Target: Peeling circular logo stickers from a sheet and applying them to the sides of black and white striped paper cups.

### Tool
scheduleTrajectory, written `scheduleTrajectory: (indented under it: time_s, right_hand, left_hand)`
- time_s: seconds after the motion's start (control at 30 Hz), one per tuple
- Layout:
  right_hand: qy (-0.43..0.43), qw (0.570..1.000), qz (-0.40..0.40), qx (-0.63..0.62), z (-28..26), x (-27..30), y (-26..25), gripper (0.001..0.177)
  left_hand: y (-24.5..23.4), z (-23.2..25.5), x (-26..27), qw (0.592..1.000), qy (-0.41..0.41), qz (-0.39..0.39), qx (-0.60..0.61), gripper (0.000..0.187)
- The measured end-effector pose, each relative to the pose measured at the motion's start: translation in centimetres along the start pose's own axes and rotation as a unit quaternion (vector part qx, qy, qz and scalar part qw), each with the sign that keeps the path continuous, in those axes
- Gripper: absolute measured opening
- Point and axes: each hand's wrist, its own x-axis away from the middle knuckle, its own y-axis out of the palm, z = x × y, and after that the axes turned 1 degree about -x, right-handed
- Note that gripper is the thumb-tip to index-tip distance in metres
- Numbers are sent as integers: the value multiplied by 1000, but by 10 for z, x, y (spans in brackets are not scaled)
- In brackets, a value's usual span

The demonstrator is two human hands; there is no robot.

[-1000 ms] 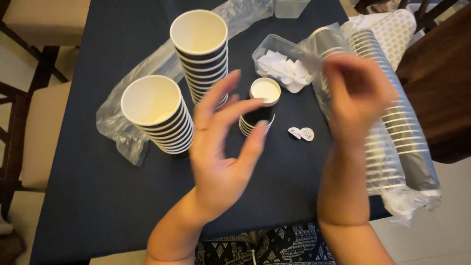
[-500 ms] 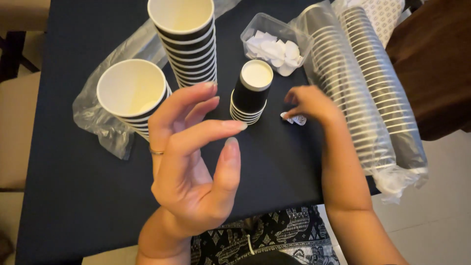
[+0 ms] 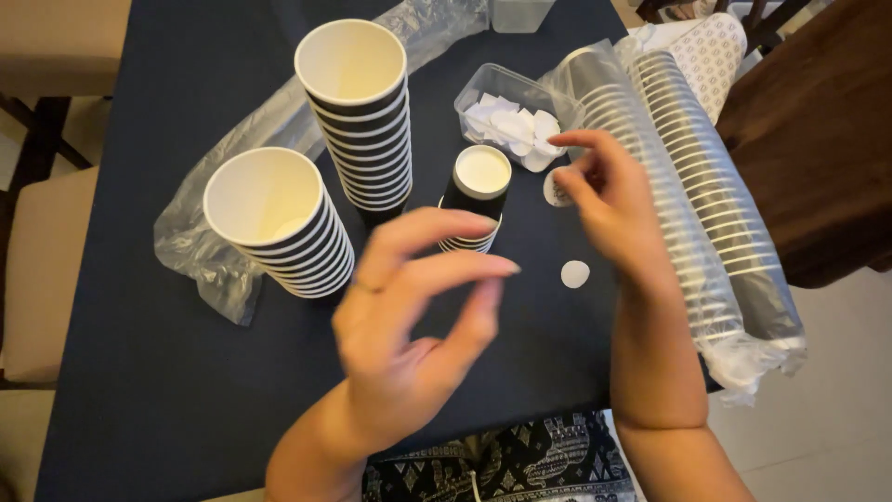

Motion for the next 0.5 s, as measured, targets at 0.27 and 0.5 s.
scheduleTrajectory:
  time_s: [0.27, 0.5]
  right_hand:
    - [-94, 954, 111, -262, -107, 59, 5, 6]
    - [-94, 950, 81, -287, -110, 64, 4, 4]
  left_hand:
    - [31, -16, 13, 997, -30, -67, 39, 30]
    - [16, -12, 4, 994, -65, -13, 91, 10]
